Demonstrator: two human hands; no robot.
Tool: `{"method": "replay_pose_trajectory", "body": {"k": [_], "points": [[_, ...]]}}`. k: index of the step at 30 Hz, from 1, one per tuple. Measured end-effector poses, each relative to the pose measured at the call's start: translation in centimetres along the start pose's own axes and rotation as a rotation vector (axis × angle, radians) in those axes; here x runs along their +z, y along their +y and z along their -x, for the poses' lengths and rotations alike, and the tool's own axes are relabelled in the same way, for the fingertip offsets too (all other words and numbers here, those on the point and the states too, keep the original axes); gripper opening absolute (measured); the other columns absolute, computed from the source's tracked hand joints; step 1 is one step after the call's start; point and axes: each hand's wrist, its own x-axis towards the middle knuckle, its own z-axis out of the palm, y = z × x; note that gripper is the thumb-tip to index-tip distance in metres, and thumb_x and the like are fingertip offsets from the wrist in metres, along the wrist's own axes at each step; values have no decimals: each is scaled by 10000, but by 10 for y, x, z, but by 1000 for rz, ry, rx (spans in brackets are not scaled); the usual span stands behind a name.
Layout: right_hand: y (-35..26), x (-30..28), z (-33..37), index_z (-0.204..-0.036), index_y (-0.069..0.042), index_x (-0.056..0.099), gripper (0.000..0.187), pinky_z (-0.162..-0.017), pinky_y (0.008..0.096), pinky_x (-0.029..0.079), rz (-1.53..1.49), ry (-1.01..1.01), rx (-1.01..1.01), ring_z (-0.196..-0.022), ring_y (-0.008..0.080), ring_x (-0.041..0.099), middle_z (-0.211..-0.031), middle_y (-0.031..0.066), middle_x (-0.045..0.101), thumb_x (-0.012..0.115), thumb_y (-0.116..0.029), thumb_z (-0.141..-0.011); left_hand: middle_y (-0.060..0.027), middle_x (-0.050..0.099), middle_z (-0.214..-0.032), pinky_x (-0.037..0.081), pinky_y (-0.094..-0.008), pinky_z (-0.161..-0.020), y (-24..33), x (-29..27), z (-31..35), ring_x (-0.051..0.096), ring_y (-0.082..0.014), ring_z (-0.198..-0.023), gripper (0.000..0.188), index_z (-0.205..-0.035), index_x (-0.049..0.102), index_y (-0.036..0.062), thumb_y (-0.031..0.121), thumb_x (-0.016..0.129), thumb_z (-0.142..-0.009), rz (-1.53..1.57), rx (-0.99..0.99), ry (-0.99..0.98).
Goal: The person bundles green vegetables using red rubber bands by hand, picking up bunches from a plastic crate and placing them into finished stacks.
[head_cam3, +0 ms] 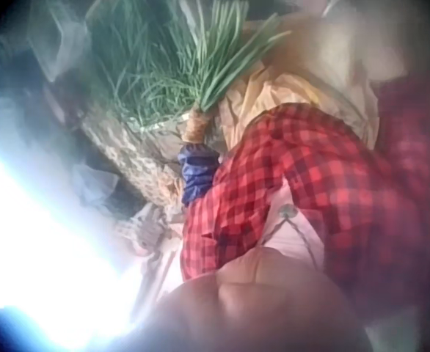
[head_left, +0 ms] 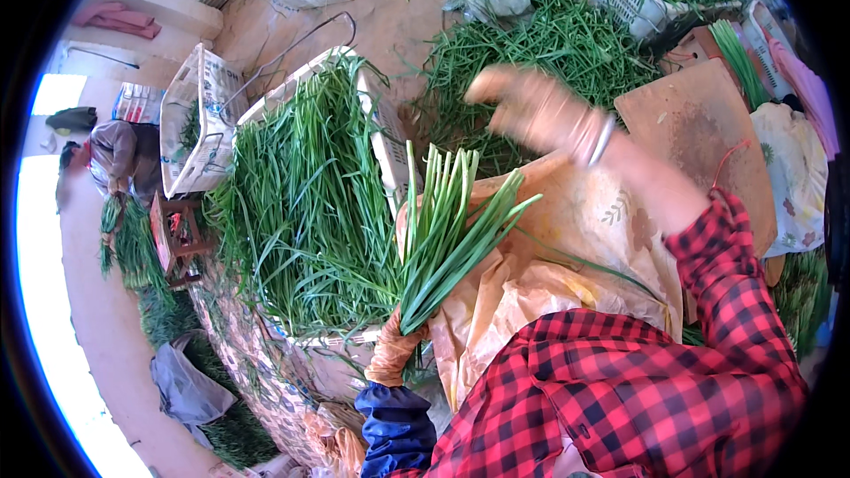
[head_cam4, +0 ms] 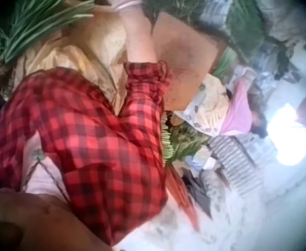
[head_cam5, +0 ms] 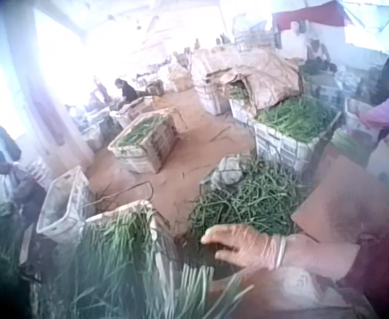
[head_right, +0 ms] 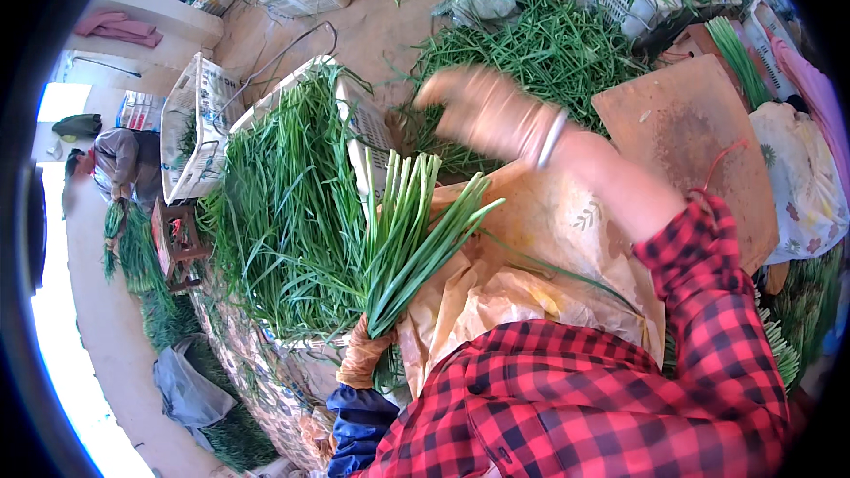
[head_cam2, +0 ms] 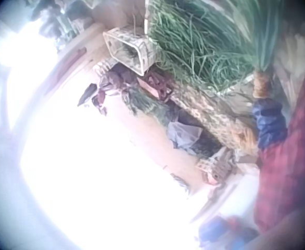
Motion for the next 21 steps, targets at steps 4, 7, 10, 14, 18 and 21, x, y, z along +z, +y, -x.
{"method": "replay_pose_trajectory", "body": {"k": [4, 7, 10, 14, 18, 21], "points": [[-27, 120, 22, -1054, -224, 617, 271, -1068, 461, 230, 131, -258, -218, -1335, 187, 294, -1395, 13, 402, 643, -300, -796, 40, 602, -923, 468, -245, -719, 6, -7, 0, 540, -80, -792, 361, -1093, 583, 88, -82, 578, -775, -4, -86, -51], [-27, 125, 7, -922, -178, 638, 146, -905, 394, 440, -297, -133, 71, -1017, 219, 591, -1003, 3, 653, 595, -297, -848, 7, 614, -924, 490, -272, -714, 9, -12, 0, 567, -113, -786, 359, -1082, 581, 67, -96, 587, -763, 47, -164, -67], [-36, 69, -21, -907, -16, 628, 154, -707, 270, 526, -1256, 81, 399, -706, 155, 646, -845, 106, 678, 675, -134, -820, -2, 624, -882, 499, -278, -703, 8, -13, -2, 580, -120, -756, 349, -1036, 599, 65, -87, 633, -723, 93, -210, -43], [-26, -41, -59, -1022, -53, 625, 258, -824, 286, 505, -881, 517, 404, -890, 174, 627, -1026, 116, 653, 648, -238, -845, -11, 633, -857, 503, -283, -694, 3, -14, -7, 590, -123, -739, 358, -1021, 609, 60, -86, 650, -697, 103, -210, -48], [3, -68, -39, -1171, -10, 564, 530, -959, 356, 422, 313, 253, 418, -1074, 266, 572, -1112, 161, 623, 603, -418, -834, -6, 626, -862, 498, -285, -689, -7, -14, -6, 584, -129, -742, 349, -1011, 609, 66, -88, 647, -700, 112, -212, -19], [15, -27, -1, -1180, -13, 566, 620, -969, 394, 393, -96, -527, 555, -1105, 299, 540, -1176, 193, 580, 556, -520, -824, 13, 624, -870, 488, -272, -694, -18, -11, -3, 573, -115, -757, 349, -1022, 606, 76, -69, 657, -709, 36, -117, 24]]}}
